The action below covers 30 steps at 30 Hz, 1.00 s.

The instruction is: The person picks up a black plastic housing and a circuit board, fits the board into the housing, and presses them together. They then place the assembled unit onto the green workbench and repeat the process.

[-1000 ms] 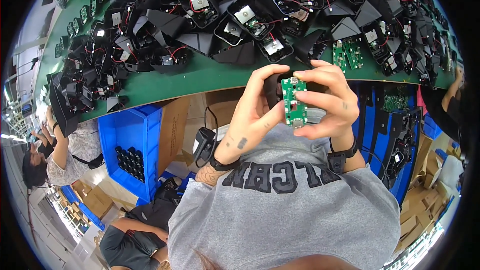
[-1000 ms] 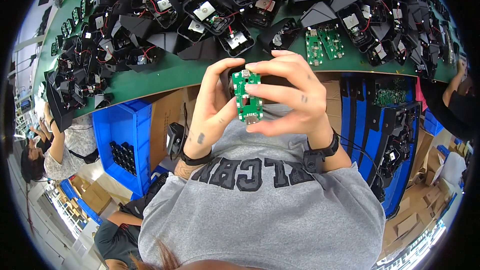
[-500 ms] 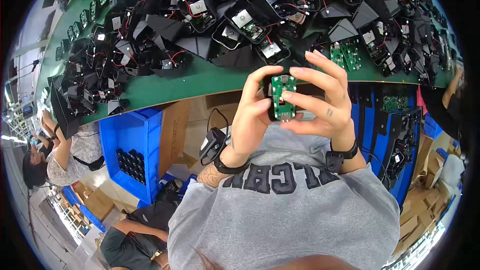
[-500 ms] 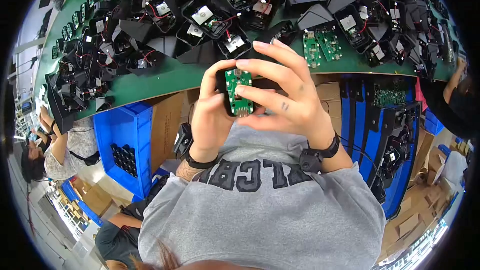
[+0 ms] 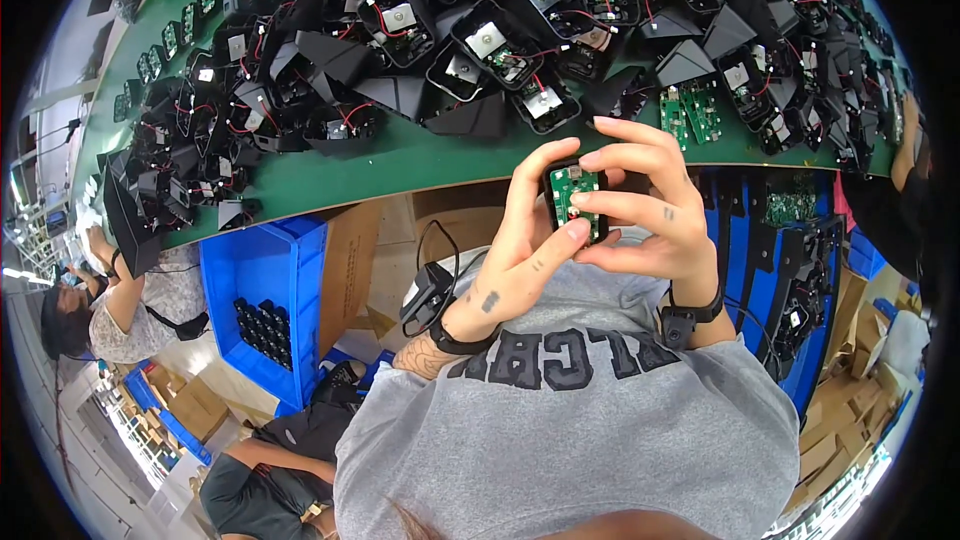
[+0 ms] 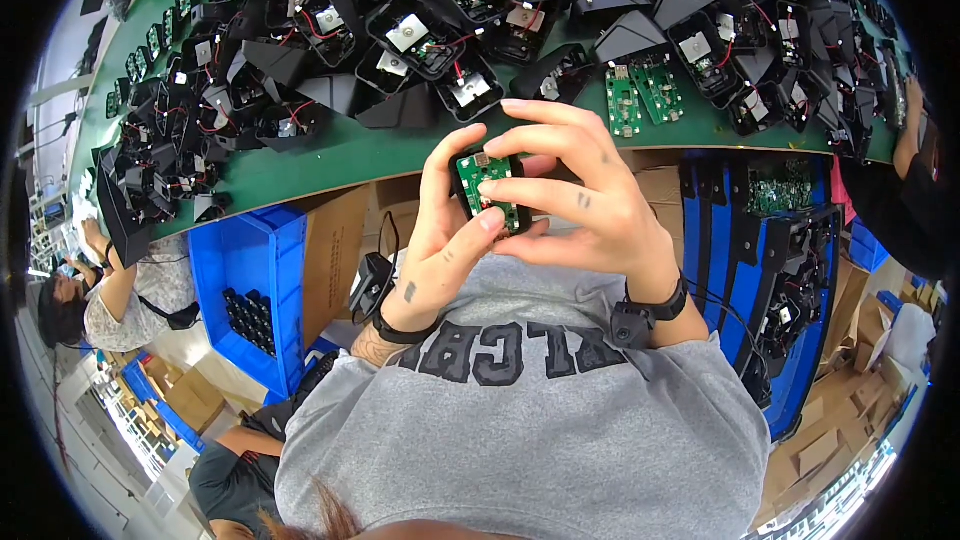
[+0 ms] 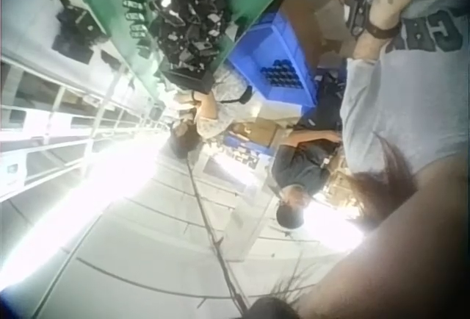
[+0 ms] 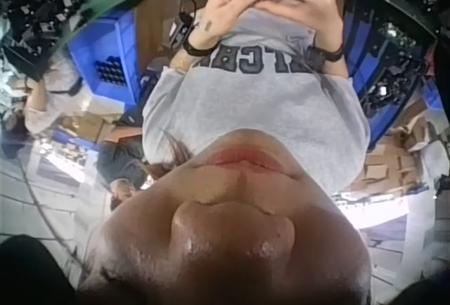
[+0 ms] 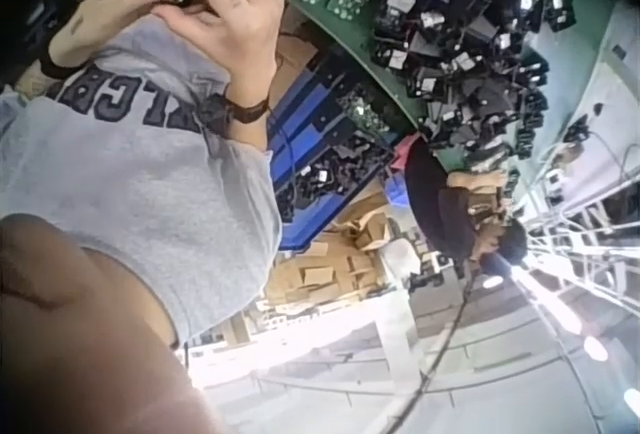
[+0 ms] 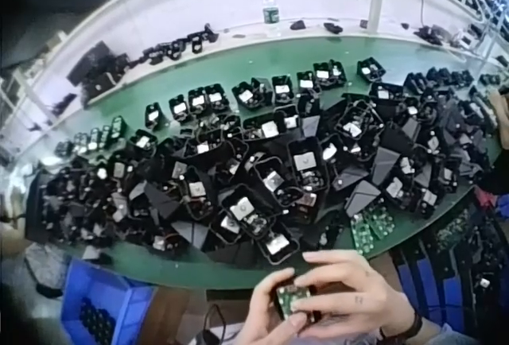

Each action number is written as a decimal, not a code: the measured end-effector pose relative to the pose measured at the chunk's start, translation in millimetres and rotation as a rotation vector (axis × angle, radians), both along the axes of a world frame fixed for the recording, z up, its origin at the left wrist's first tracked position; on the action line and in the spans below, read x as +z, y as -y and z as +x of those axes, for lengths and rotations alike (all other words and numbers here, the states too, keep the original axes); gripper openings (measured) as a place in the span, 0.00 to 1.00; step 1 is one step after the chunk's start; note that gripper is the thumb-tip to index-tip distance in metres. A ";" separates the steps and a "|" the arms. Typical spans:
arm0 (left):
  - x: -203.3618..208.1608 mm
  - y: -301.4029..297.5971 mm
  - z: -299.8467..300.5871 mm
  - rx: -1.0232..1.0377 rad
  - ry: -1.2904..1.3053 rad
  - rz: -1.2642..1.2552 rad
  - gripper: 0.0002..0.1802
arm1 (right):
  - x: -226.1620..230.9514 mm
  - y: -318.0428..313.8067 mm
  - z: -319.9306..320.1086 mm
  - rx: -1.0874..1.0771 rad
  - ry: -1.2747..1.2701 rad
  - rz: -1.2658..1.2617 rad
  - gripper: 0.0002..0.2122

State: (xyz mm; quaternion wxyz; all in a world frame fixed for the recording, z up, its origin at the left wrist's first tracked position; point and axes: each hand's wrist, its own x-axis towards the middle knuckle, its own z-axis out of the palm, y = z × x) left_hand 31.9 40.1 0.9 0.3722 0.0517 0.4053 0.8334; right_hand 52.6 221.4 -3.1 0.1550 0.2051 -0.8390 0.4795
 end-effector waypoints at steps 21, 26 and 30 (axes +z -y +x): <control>-1.9 -8.3 -7.7 0.087 -0.682 -0.208 0.22 | 8.6 14.8 -8.2 -0.154 0.343 -0.499 0.19; -4.2 -4.4 -11.0 0.078 -0.766 -0.192 0.19 | 14.8 14.1 -14.5 -0.104 0.230 -0.395 0.19; -6.6 -2.8 -14.8 0.137 -0.897 -0.177 0.25 | 25.4 11.5 -19.7 -0.053 0.158 -0.375 0.19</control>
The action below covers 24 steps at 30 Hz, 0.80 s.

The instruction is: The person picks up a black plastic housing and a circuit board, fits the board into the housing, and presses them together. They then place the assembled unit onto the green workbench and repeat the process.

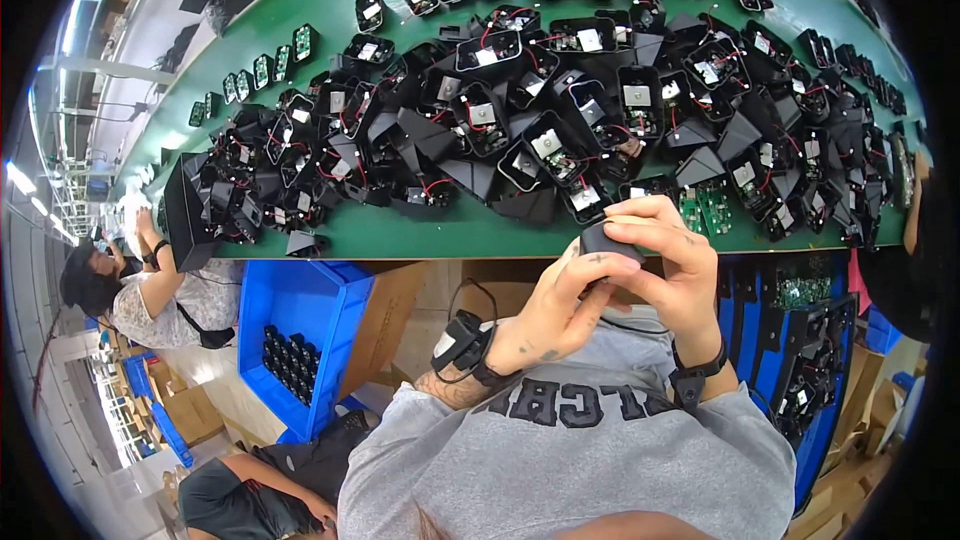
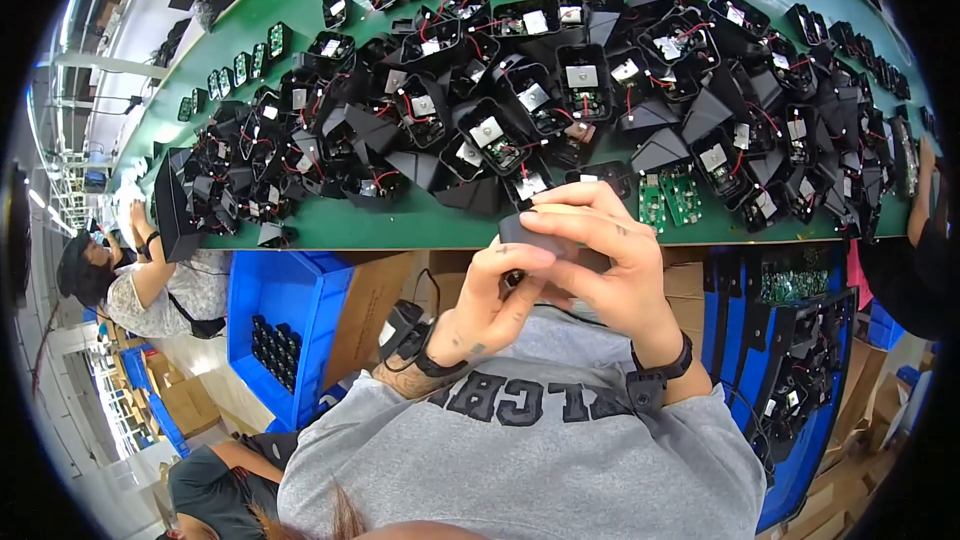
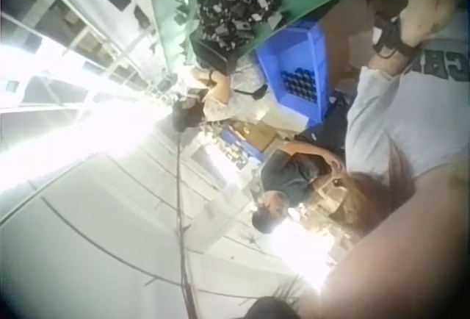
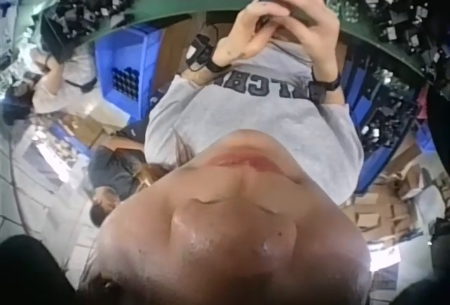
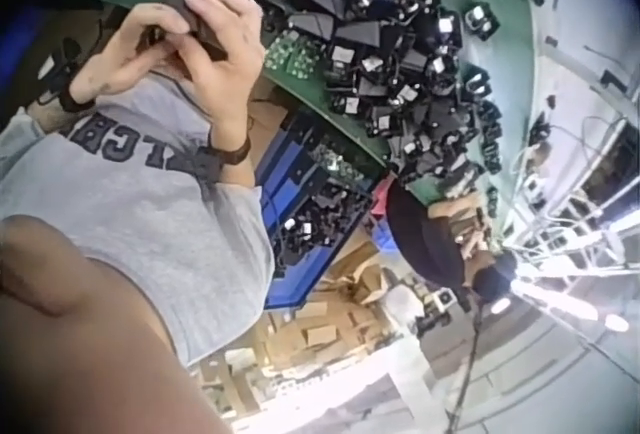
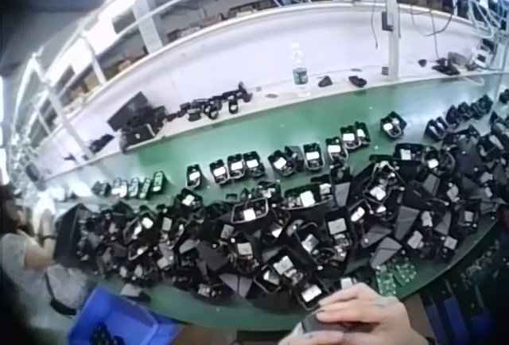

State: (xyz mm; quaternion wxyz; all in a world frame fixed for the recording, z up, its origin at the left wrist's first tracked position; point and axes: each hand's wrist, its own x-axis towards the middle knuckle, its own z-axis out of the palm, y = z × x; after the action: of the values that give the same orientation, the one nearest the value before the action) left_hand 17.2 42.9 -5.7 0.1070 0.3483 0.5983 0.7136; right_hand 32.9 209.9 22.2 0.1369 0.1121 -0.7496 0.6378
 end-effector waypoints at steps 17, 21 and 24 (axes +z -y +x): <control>20.2 -10.4 -14.1 0.036 0.201 -0.237 0.19 | -13.0 -2.7 -1.0 -0.124 0.119 -0.138 0.18; 25.8 -12.0 -12.9 0.049 0.242 -0.124 0.24 | -16.9 -2.3 -4.3 -0.144 0.033 -0.153 0.18; 50.8 6.0 -34.5 0.174 0.110 -0.254 0.24 | -8.9 -15.5 -0.1 -0.188 -0.176 0.113 0.17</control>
State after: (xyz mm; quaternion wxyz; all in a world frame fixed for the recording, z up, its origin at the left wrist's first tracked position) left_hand -17.3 36.9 45.2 0.1206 0.2394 0.7050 0.6566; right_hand 32.7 225.4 13.3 0.2546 0.1042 -0.7767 0.5666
